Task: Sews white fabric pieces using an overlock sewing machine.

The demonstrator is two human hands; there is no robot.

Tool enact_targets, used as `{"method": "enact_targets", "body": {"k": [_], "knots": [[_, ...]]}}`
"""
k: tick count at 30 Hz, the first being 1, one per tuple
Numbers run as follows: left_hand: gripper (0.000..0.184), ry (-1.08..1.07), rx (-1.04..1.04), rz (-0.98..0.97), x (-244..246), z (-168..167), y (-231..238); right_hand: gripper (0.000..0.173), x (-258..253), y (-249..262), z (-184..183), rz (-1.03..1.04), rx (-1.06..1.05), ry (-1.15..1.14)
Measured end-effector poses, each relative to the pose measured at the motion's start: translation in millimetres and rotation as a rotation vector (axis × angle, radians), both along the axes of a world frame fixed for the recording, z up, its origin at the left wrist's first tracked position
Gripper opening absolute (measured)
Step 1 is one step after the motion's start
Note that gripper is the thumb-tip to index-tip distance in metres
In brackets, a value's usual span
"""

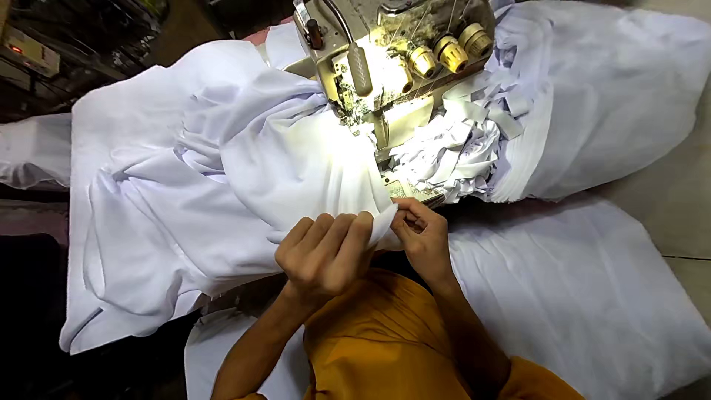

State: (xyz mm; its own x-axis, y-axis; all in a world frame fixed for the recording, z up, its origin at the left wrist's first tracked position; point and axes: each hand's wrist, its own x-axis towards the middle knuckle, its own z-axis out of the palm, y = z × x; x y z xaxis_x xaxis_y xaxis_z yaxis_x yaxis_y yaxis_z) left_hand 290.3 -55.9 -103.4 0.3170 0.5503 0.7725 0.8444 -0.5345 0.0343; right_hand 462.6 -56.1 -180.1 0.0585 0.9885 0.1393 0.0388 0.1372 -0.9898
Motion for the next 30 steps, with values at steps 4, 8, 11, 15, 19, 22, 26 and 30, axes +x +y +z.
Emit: {"method": "enact_targets", "body": {"k": [4, 8, 11, 15, 19, 22, 26, 30], "knots": [[0.012, -0.109, -0.149, -0.09, 20.4, -26.4, -23.1, 0.016, 2.6, -3.9, -2.0, 0.012, 0.005, 0.012], [0.017, -0.151, -0.282, -0.085, 23.1, -59.7, -40.9, 0.016, 3.9, -9.3, -15.2, -0.01, 0.011, -0.04], [0.022, -0.121, -0.313, -0.066, 22.0, -72.4, -46.8, 0.018, 4.3, -14.2, -22.7, -0.023, 0.017, -0.091], [0.023, -0.134, -0.324, -0.065, 24.3, -77.2, -49.8, 0.017, 4.5, -17.0, -22.6, -0.059, 0.029, -0.108], [0.022, -0.176, -0.306, -0.077, 29.1, -77.2, -46.6, 0.016, 2.9, -15.8, -19.7, -0.087, 0.056, -0.108], [0.02, -0.212, -0.285, -0.085, 33.7, -75.8, -40.7, 0.015, 3.7, -12.5, -15.3, -0.083, 0.074, -0.104], [0.018, -0.26, -0.263, -0.097, 36.6, -71.4, -27.9, 0.015, 3.7, -3.8, -9.3, -0.077, 0.089, -0.117], [0.017, -0.287, -0.248, -0.075, 35.1, -63.0, -9.7, 0.015, 2.2, 8.2, -1.4, -0.075, 0.1, -0.149]]}}
